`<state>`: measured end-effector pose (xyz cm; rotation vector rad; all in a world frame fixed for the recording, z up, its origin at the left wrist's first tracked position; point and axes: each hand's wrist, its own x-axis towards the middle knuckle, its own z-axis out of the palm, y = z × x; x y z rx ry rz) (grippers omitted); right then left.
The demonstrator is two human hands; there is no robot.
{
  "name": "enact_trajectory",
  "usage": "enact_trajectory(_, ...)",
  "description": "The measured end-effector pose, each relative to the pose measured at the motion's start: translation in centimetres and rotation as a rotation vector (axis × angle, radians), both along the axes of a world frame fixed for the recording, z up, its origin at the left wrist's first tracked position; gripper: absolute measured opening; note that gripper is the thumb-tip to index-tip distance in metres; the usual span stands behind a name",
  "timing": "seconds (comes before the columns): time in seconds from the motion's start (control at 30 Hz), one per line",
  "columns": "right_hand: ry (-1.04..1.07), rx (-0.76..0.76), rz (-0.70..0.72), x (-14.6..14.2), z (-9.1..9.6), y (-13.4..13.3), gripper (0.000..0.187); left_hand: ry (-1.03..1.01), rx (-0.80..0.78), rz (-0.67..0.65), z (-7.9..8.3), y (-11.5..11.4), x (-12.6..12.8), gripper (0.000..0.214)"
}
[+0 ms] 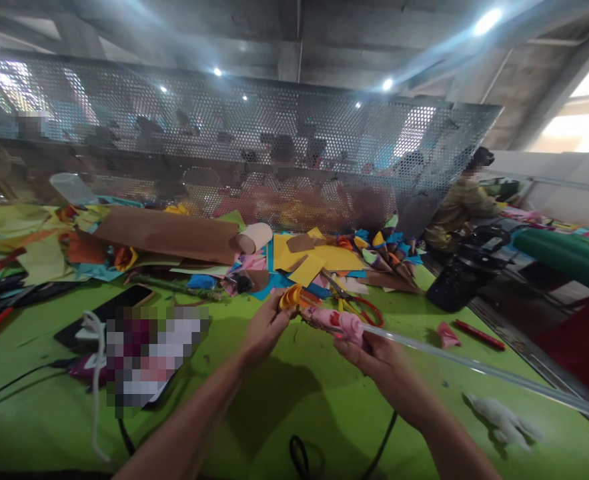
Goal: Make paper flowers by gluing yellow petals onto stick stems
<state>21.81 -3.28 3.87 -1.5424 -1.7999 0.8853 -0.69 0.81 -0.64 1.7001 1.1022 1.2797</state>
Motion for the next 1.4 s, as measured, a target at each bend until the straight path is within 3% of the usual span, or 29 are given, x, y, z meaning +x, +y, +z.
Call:
enact_trajectory(0.33, -0.019, -0.005, -0.003, -0.01, 0.04, -0.01, 0.054, -0.025, 0.002, -0.03, -0.6, 0.25, -0.03, 0.031)
enact_trajectory(0.53, 0.016, -0.069, 0.034, -0.12, 0.48, -0.36, 0.056, 0.035, 0.07, -0.005, -0.19, 0.03, -0.15, 0.03)
enact_trajectory(1.4, 0.061, -0.085, 0.037, -0.08, 0.59, -0.22, 0.057, 0.114, 0.137, -0.004, -0.38, 0.01, -0.2, 0.026)
